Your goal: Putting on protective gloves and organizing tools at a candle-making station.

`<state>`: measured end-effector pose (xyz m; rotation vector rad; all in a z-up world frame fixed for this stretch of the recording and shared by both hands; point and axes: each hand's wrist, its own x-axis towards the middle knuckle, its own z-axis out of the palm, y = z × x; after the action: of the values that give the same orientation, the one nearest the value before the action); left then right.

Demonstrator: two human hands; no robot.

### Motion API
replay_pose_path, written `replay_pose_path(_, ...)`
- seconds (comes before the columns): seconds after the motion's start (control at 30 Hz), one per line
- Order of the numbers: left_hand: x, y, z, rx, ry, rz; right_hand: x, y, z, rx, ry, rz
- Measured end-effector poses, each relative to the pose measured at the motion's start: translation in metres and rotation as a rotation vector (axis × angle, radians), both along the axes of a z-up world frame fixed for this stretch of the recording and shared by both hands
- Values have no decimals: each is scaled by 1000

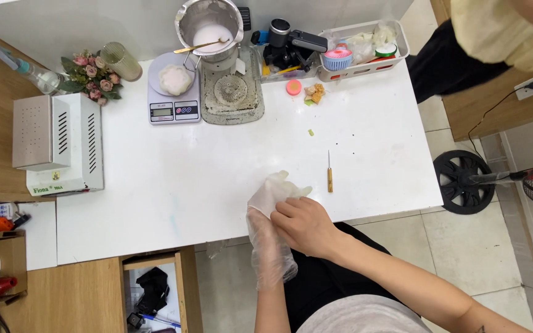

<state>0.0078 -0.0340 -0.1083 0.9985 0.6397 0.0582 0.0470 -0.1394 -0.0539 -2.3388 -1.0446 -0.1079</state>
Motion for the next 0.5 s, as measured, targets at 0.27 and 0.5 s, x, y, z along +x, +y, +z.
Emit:
replay_pose_path(0.27,-9,17,-117,-1068,-240,270,-16,2,-7,-27,13,58)
replay_pose_path(0.5,15,25,-90,-418,-212,43,-10,-2,-6,-8,-39,85)
